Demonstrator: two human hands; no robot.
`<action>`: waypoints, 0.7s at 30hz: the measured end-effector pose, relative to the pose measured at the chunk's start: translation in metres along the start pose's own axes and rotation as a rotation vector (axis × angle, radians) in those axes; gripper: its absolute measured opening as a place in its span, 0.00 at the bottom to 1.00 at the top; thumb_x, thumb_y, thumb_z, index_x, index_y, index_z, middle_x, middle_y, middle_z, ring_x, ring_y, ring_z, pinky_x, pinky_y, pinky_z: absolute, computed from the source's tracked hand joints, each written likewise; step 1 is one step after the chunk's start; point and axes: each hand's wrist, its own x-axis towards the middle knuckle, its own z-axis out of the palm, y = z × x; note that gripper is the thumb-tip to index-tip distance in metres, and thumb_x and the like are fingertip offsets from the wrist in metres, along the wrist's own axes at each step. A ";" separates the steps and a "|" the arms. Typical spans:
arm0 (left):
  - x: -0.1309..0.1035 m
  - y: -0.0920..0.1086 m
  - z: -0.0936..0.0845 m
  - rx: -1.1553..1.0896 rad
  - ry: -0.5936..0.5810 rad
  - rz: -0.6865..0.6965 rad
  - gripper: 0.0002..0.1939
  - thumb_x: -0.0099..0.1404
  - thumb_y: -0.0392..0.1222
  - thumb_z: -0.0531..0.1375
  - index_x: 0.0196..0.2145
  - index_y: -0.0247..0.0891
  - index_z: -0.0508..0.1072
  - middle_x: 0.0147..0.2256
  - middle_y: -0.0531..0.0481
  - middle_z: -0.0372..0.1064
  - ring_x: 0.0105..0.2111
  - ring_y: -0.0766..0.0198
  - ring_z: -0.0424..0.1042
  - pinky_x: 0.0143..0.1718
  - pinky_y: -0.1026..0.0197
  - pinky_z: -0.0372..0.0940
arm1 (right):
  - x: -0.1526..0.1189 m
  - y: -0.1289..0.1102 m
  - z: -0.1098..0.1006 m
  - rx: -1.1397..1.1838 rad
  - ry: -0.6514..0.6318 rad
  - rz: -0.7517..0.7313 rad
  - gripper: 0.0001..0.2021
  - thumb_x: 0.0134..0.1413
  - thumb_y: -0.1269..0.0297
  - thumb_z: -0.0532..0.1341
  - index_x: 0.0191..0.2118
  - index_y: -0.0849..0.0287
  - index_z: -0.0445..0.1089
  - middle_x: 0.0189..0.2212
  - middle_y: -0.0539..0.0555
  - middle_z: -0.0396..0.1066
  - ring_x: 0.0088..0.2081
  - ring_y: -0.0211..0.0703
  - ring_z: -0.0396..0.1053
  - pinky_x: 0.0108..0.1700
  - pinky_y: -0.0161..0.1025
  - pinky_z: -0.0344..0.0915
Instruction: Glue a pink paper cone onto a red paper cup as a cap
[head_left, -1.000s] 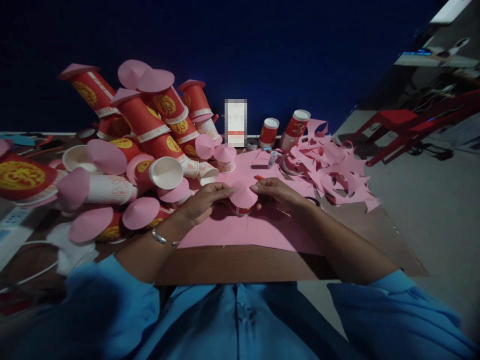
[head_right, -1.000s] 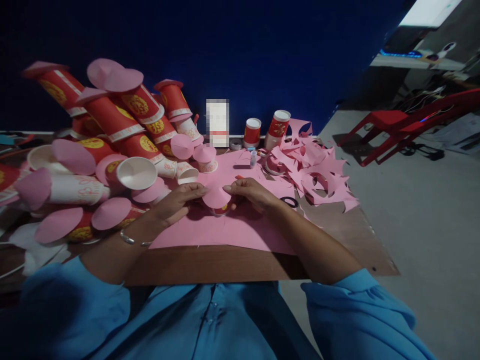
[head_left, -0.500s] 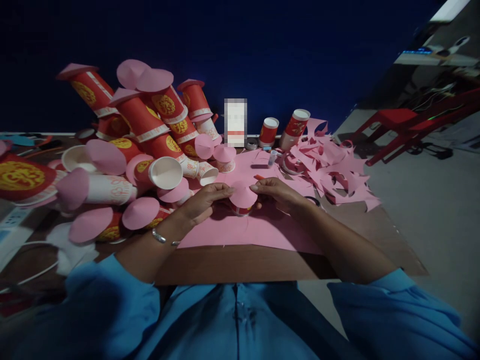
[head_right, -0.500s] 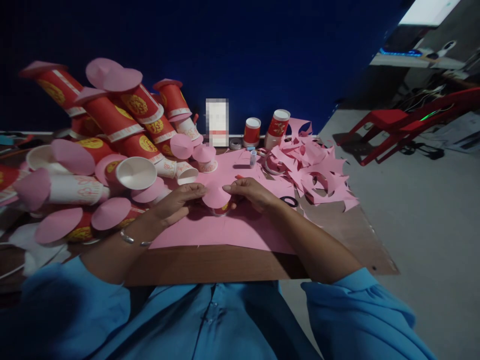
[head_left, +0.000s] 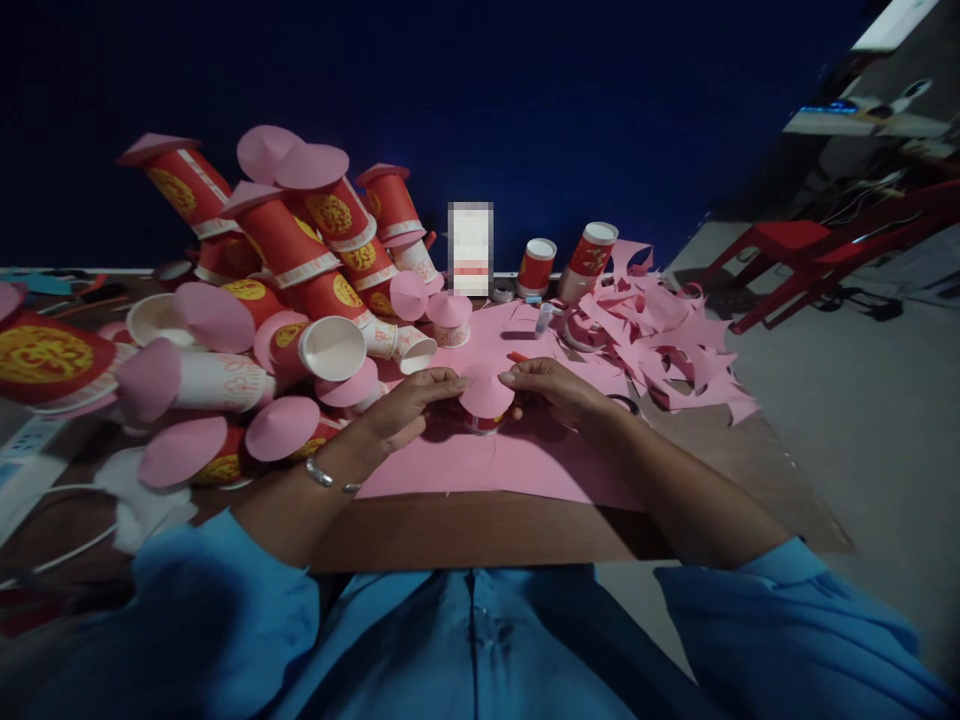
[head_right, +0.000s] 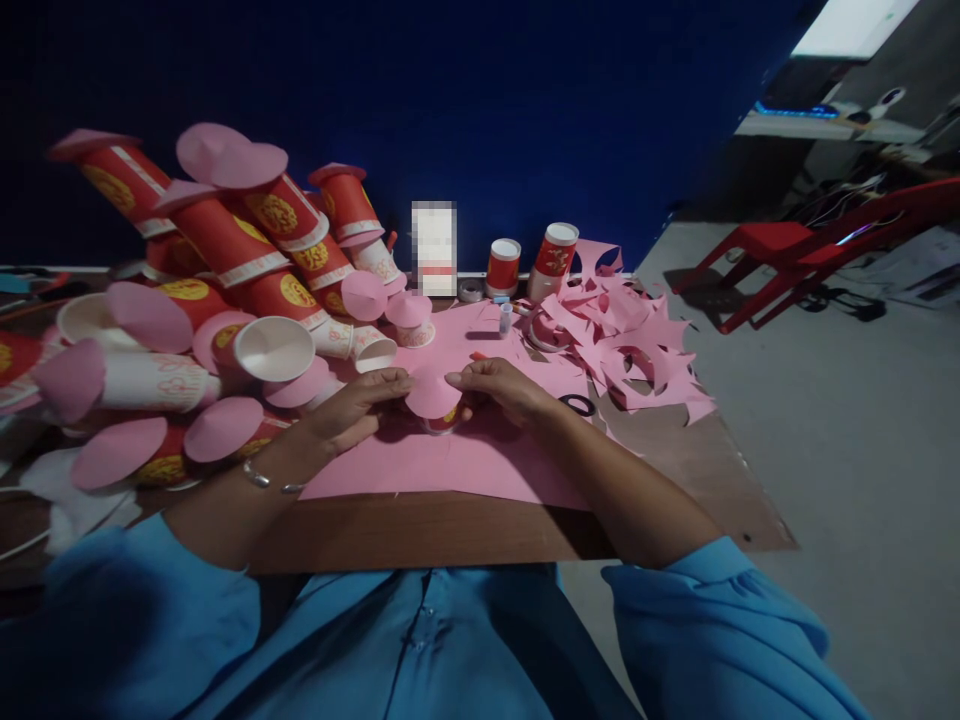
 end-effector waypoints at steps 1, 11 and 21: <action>0.000 -0.001 -0.001 0.002 -0.004 0.002 0.22 0.50 0.48 0.79 0.28 0.36 0.71 0.27 0.52 0.75 0.29 0.65 0.74 0.35 0.61 0.70 | 0.000 0.000 0.000 0.001 0.004 0.001 0.26 0.41 0.40 0.77 0.26 0.61 0.74 0.19 0.53 0.74 0.22 0.38 0.69 0.31 0.38 0.66; 0.007 -0.003 -0.003 0.184 0.132 0.315 0.18 0.56 0.54 0.74 0.30 0.38 0.76 0.31 0.52 0.72 0.33 0.64 0.69 0.37 0.60 0.67 | 0.005 0.007 -0.003 -0.129 0.373 -0.311 0.20 0.49 0.43 0.74 0.32 0.57 0.76 0.30 0.52 0.75 0.32 0.41 0.72 0.36 0.40 0.70; -0.008 0.001 -0.006 1.047 0.198 1.082 0.19 0.66 0.47 0.71 0.54 0.46 0.82 0.46 0.47 0.69 0.50 0.56 0.71 0.54 0.50 0.72 | -0.008 -0.004 -0.006 -0.682 0.140 -0.733 0.22 0.57 0.42 0.72 0.56 0.37 0.79 0.60 0.54 0.73 0.65 0.57 0.65 0.70 0.64 0.58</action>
